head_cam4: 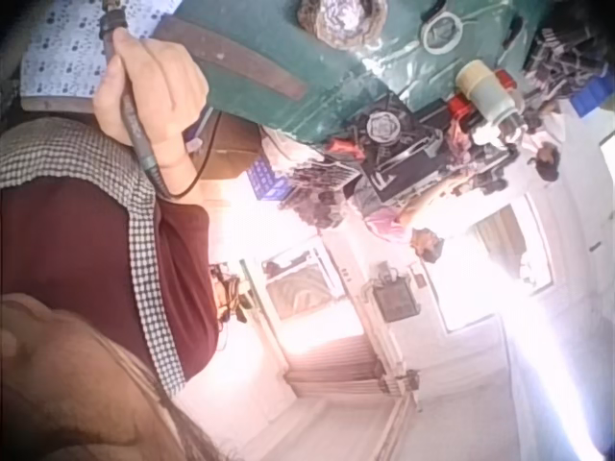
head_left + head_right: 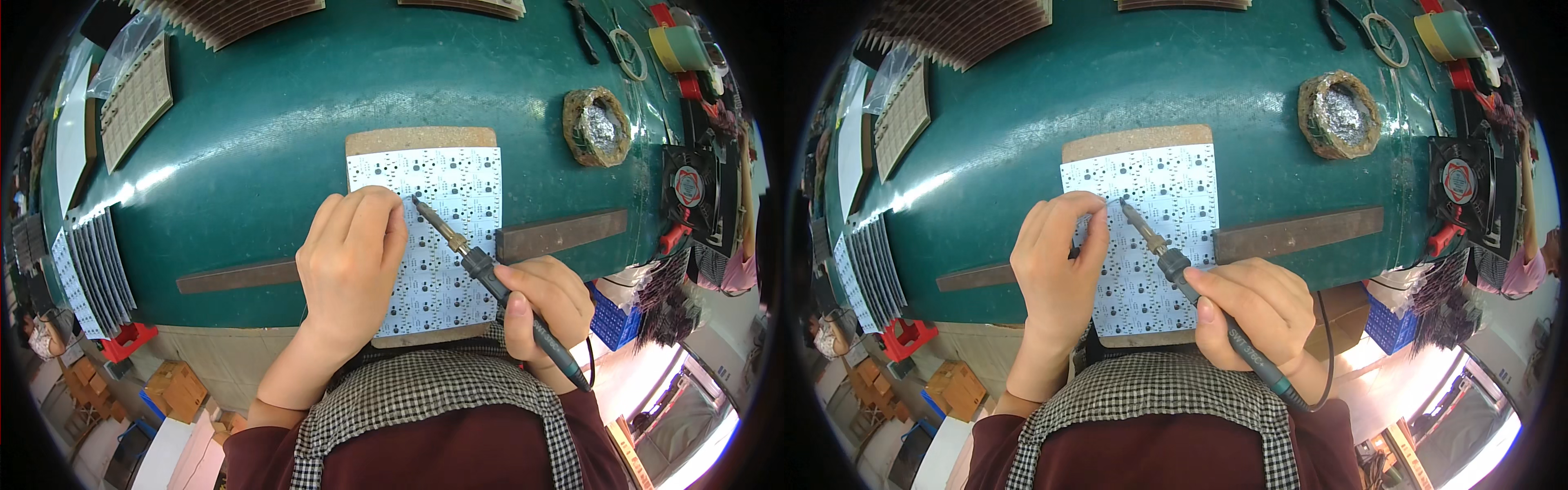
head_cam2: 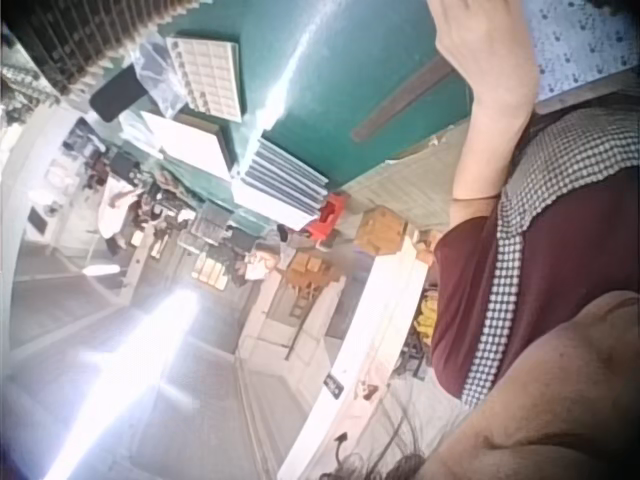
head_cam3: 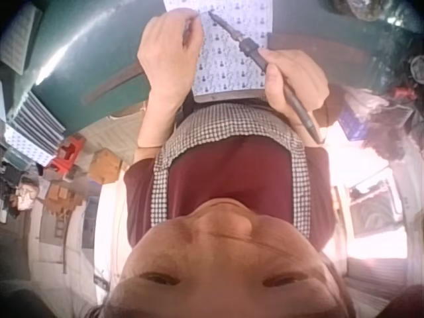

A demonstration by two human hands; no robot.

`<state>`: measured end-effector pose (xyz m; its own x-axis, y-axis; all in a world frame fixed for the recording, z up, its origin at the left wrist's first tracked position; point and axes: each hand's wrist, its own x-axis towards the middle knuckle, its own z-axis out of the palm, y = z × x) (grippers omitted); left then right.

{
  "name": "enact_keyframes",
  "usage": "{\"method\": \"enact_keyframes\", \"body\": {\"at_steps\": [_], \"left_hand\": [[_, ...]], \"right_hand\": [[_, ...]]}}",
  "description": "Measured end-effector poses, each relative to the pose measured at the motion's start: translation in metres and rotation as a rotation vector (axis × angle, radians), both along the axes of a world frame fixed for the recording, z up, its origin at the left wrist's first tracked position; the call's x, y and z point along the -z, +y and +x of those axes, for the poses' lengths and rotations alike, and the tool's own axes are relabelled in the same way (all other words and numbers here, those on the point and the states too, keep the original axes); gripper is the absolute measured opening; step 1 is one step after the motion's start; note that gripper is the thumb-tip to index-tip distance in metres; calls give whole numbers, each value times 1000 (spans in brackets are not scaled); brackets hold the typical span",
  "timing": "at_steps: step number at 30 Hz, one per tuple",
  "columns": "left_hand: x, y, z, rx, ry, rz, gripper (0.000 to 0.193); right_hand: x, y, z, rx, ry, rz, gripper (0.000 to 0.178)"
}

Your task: The person solders electronic components onto a printed circuit board using a soldering iron and solder wire.

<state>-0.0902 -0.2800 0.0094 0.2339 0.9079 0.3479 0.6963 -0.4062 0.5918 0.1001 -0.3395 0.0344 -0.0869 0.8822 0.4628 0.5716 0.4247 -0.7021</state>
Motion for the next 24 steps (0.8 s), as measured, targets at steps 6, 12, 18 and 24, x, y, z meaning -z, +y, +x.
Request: {"method": "enact_keyframes", "body": {"at_steps": [6, 12, 18, 24], "left_hand": [[0, 3, -2, 32, -21, -14, 18], [-10, 1, -1, 50, -46, -105, 16], [-8, -8, -9, 40, -104, -141, 12], [-8, -18, -12, 8, -46, -113, 13]], "right_hand": [[-4, -1, 1, -13, -42, -24, 17], [-11, -27, 31, 42, -95, 51, 26], [24, -41, 60, 537, -246, 205, 37], [22, -37, 60, 437, -384, 58, 39]]}}
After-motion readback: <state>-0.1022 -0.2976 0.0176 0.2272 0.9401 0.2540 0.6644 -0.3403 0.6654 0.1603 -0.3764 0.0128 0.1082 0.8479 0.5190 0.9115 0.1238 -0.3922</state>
